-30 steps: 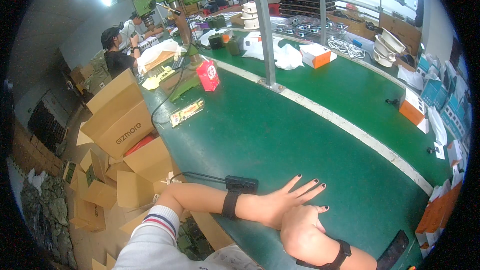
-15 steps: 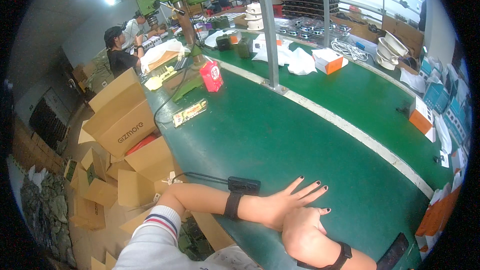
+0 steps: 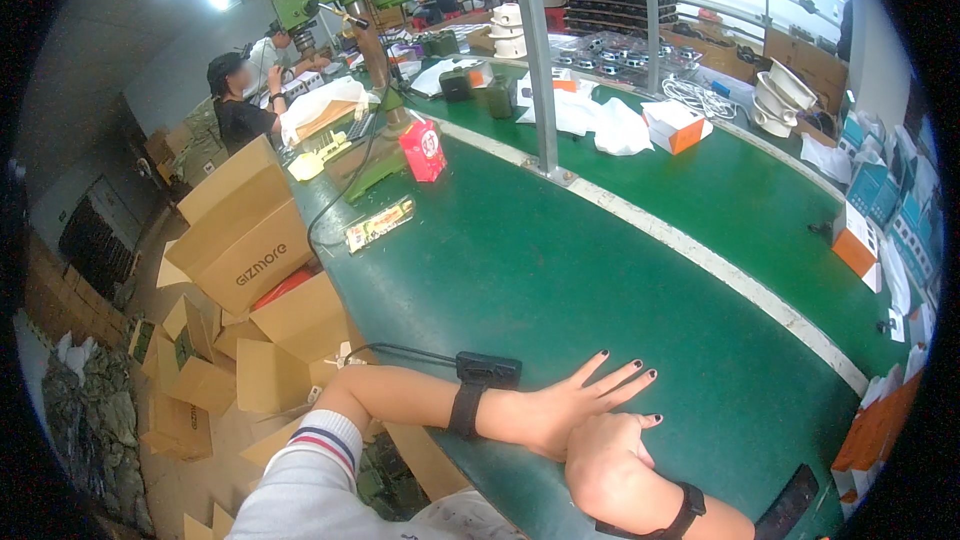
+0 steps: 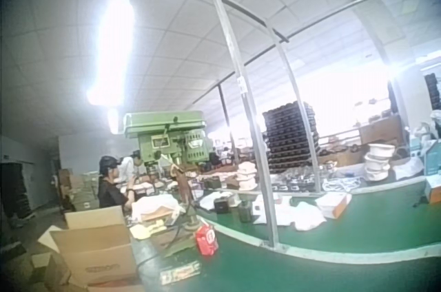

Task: The recorder is testing and organizing walkie-talkie units on a production line workbench.

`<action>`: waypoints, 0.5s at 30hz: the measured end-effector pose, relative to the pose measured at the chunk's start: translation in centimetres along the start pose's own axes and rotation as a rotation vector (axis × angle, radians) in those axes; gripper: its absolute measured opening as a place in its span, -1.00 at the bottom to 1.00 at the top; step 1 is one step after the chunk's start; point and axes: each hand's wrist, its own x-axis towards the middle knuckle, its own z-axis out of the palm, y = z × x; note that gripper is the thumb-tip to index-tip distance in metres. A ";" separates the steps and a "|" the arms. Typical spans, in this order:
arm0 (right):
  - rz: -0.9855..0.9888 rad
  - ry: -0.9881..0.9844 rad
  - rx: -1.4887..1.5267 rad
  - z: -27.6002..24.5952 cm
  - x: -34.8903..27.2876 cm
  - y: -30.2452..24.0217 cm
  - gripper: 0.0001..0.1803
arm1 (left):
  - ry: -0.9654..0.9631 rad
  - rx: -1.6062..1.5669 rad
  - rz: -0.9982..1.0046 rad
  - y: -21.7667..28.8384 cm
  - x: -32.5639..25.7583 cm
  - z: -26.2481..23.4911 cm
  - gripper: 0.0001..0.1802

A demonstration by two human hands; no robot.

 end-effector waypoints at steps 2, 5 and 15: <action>-0.001 0.005 -0.010 0.1 0.0 0.0 -0.81 | -0.034 0.005 0.009 0.0 0.0 -0.3 -0.20; 0.002 -0.001 0.003 -0.2 0.0 0.0 -0.81 | -0.032 0.014 0.012 0.0 0.0 -0.2 -0.19; 0.046 0.130 0.041 0.7 0.0 0.0 -0.81 | 0.037 0.018 0.027 -0.2 -0.1 0.6 -0.18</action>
